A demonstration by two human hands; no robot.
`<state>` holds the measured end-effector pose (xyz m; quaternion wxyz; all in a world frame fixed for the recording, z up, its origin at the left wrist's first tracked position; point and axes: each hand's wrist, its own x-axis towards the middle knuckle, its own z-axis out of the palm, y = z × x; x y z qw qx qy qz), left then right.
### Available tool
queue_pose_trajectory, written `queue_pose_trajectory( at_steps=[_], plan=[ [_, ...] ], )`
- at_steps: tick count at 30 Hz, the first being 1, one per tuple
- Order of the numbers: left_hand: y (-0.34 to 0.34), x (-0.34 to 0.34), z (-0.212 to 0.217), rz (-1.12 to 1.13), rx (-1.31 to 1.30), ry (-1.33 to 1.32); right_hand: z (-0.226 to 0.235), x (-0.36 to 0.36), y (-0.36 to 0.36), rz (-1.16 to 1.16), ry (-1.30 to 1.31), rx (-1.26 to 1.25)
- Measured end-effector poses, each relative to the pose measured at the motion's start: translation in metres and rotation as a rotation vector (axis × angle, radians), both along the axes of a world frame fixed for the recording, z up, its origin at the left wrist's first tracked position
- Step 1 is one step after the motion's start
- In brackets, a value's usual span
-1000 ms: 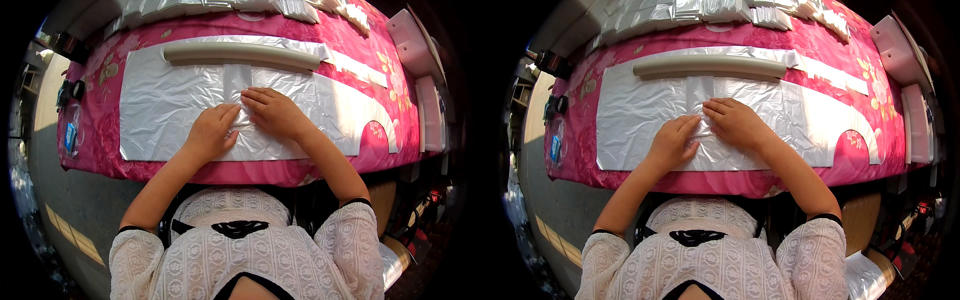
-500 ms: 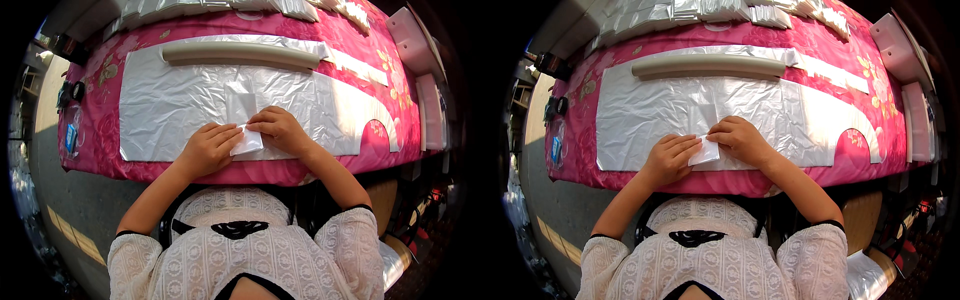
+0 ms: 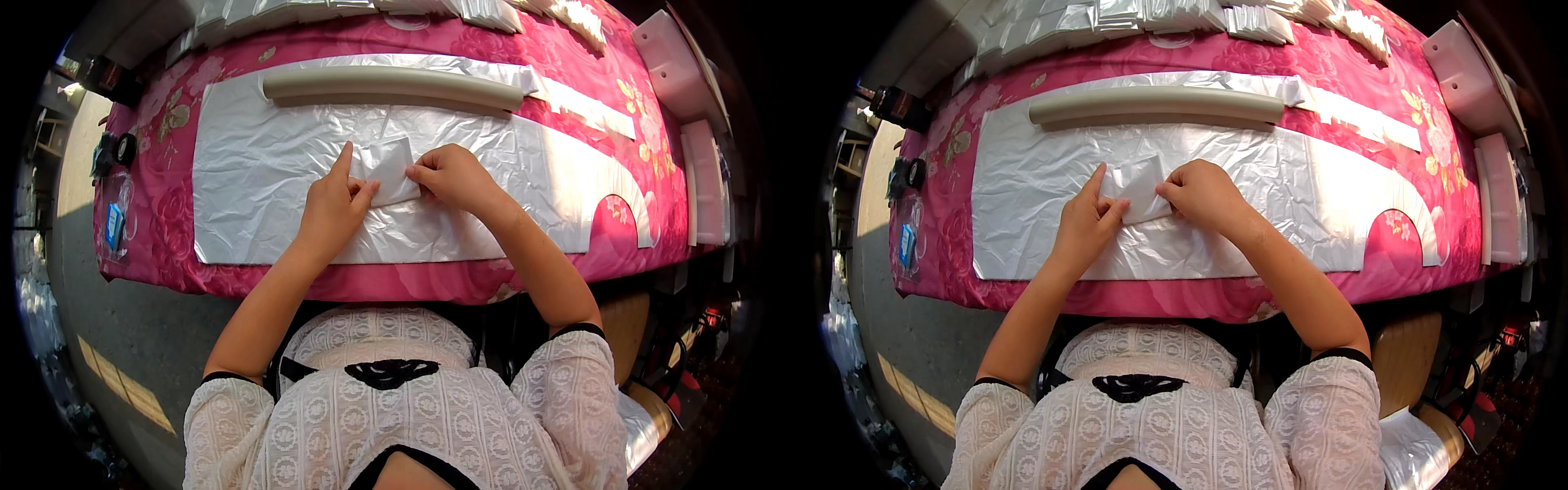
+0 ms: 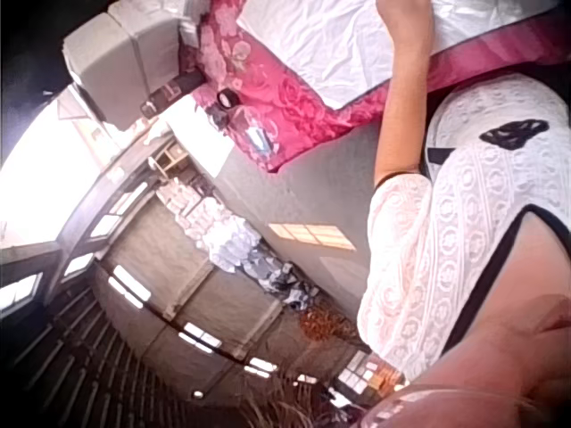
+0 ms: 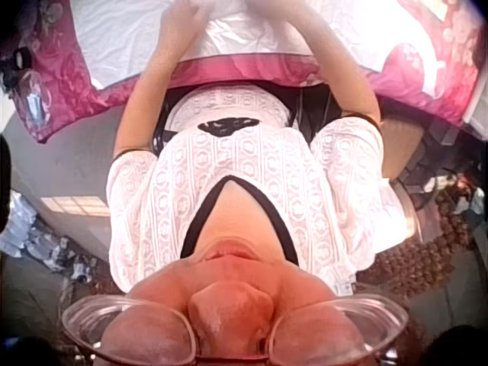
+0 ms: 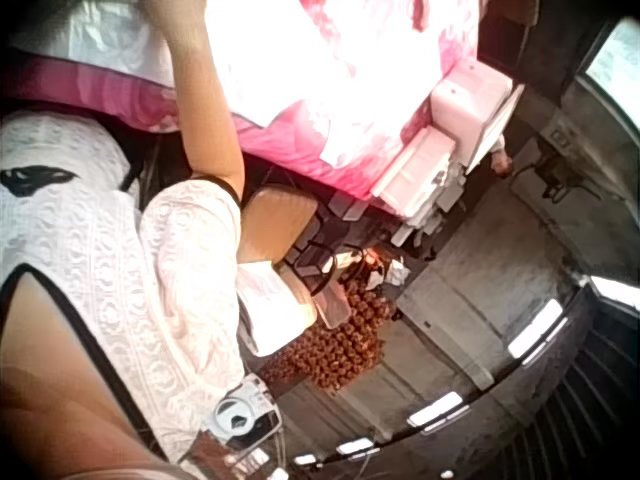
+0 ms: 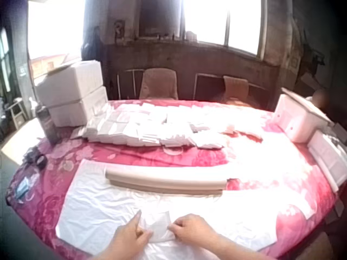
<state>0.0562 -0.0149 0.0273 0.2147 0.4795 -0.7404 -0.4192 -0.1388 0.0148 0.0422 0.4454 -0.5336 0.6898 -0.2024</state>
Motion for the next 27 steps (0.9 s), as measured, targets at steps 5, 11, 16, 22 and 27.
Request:
queue_pose_trajectory(
  at_steps=[5,11,16,22,27],
  plan=[
    [-0.009,-0.004,0.006,0.025,0.122,-0.037,-0.003,-0.001,-0.012,-0.021,-0.017,0.104],
    [0.002,-0.009,-0.009,-0.185,-0.647,-0.171,-0.001,-0.003,-0.019,0.014,-0.014,0.157],
    [0.009,-0.029,-0.024,-0.305,-0.696,-0.410,-0.008,-0.002,-0.020,-0.012,-0.036,0.144],
    [0.008,-0.030,-0.036,-0.313,-0.555,-0.395,-0.002,0.004,-0.003,0.007,0.158,-0.042],
    [0.011,-0.026,-0.033,-0.258,-0.585,-0.415,0.011,0.010,0.018,0.056,0.472,-0.087]
  ],
)
